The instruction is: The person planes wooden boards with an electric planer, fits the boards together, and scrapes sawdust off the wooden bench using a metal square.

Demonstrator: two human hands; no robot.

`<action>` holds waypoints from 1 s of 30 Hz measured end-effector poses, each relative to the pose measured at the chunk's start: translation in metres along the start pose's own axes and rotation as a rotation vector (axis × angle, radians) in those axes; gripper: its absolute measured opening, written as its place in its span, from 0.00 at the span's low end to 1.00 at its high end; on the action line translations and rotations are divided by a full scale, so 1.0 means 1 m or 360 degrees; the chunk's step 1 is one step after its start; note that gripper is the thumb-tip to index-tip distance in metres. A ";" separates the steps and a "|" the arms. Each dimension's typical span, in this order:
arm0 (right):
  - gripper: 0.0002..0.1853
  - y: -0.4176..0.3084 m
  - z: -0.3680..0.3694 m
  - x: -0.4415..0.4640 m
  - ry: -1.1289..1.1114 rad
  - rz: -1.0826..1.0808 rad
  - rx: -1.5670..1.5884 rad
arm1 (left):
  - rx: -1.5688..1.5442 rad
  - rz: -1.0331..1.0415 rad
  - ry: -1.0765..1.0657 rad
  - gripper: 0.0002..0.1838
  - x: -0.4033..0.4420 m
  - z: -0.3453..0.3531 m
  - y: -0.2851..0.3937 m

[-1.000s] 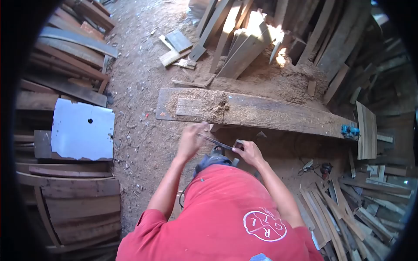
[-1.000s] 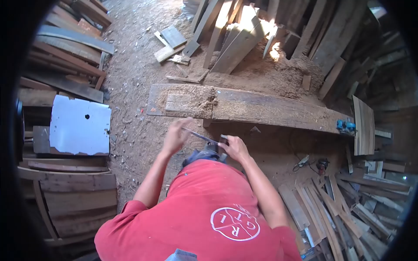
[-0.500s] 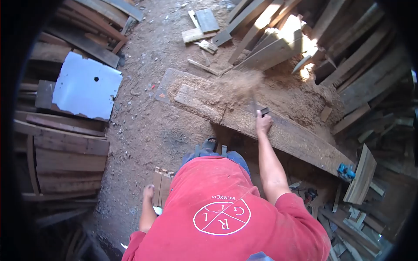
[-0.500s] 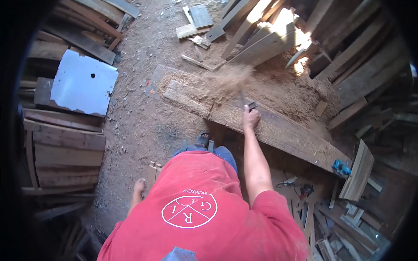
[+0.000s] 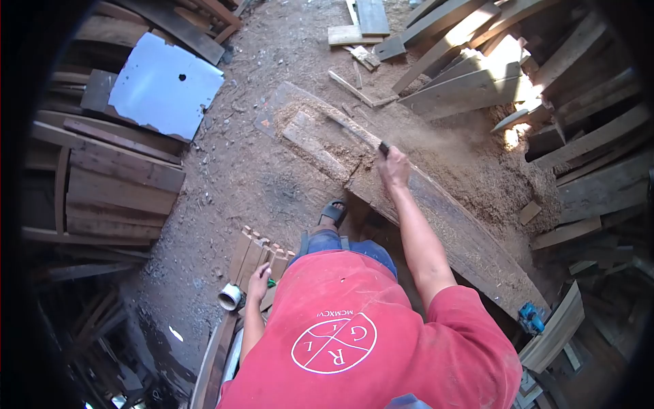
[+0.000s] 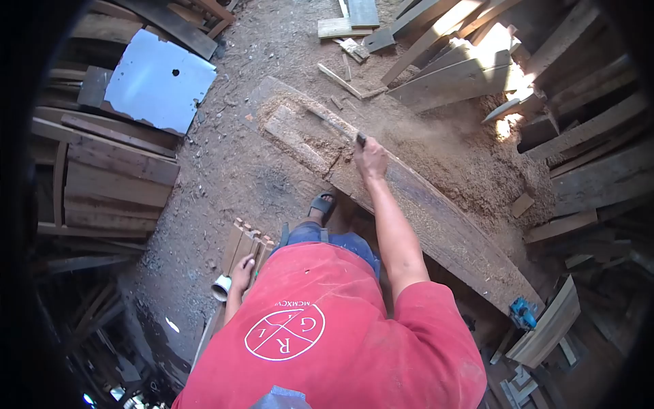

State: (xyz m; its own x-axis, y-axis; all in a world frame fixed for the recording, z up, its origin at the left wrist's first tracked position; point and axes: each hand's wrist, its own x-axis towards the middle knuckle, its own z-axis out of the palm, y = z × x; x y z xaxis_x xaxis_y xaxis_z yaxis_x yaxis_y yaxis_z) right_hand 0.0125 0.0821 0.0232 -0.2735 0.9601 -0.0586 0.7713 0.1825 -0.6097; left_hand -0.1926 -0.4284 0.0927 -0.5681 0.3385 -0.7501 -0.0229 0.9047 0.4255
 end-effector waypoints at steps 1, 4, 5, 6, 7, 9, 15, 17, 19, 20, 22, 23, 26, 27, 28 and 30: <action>0.16 0.006 -0.003 0.003 0.0029 0.0168 -0.0014 | 0.0006 0.0102 0.0106 0.24 -0.005 0.002 0.008; 0.18 0.026 -0.018 0.003 0.0395 0.0512 0.0142 | -0.0016 0.0094 0.0153 0.24 -0.019 0.010 0.017; 0.18 0.033 -0.024 -0.001 0.0384 0.0518 0.0138 | -0.0013 0.0083 0.0150 0.24 -0.024 0.012 0.015; 0.19 0.040 -0.032 -0.010 0.0218 0.0375 0.0204 | 0.0018 0.0056 0.0108 0.24 -0.027 0.015 0.004; 0.19 0.048 -0.040 -0.021 0.0053 0.0231 0.0267 | 0.0046 0.0031 0.0063 0.24 -0.029 0.020 -0.010; 0.16 0.064 -0.050 -0.053 -0.0055 -0.0055 0.0149 | -0.0064 -0.0023 0.0028 0.24 -0.031 0.036 -0.054; 0.14 0.122 -0.103 -0.097 -0.0734 -0.0152 0.0308 | 0.0048 -0.0268 -0.0141 0.21 -0.039 0.080 -0.171; 0.17 0.151 -0.110 -0.086 -0.0488 -0.0003 -0.0034 | 0.0228 -0.0230 -0.0165 0.21 -0.039 0.082 -0.184; 0.18 0.156 -0.110 -0.083 -0.0220 0.0184 0.0062 | 0.0133 -0.0109 -0.0270 0.21 -0.030 0.086 -0.198; 0.20 0.157 -0.111 -0.083 0.0052 0.0359 0.0155 | 0.0138 -0.0108 -0.0268 0.21 -0.029 0.084 -0.198; 0.19 0.151 -0.114 -0.088 0.0113 0.0263 0.0142 | -0.0316 -0.0147 -0.0301 0.22 -0.022 0.074 -0.173; 0.18 0.148 -0.114 -0.094 0.0164 0.0169 0.0123 | -0.0466 -0.0161 -0.0309 0.22 -0.021 0.068 -0.157; 0.16 0.143 -0.112 -0.109 -0.0229 -0.0139 0.0287 | 0.0162 0.0054 0.0063 0.24 -0.029 0.056 -0.069; 0.16 0.140 -0.110 -0.114 -0.0388 -0.0473 0.0253 | 0.0076 0.0032 0.0059 0.24 -0.027 0.055 -0.057; 0.16 0.129 -0.112 -0.117 -0.0345 -0.0394 0.0201 | -0.0011 0.0012 0.0052 0.24 -0.027 0.054 -0.045; 0.18 0.140 -0.112 -0.105 -0.0234 -0.0178 0.0111 | 0.0017 0.0016 0.0051 0.24 -0.031 0.055 -0.019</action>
State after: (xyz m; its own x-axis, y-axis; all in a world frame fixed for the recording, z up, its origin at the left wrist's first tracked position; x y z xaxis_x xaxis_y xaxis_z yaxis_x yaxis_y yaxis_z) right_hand 0.2137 0.0303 0.0323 -0.4400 0.8925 -0.0990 0.6911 0.2661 -0.6720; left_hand -0.1288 -0.4421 0.0798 -0.5942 0.3393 -0.7292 -0.0085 0.9040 0.4275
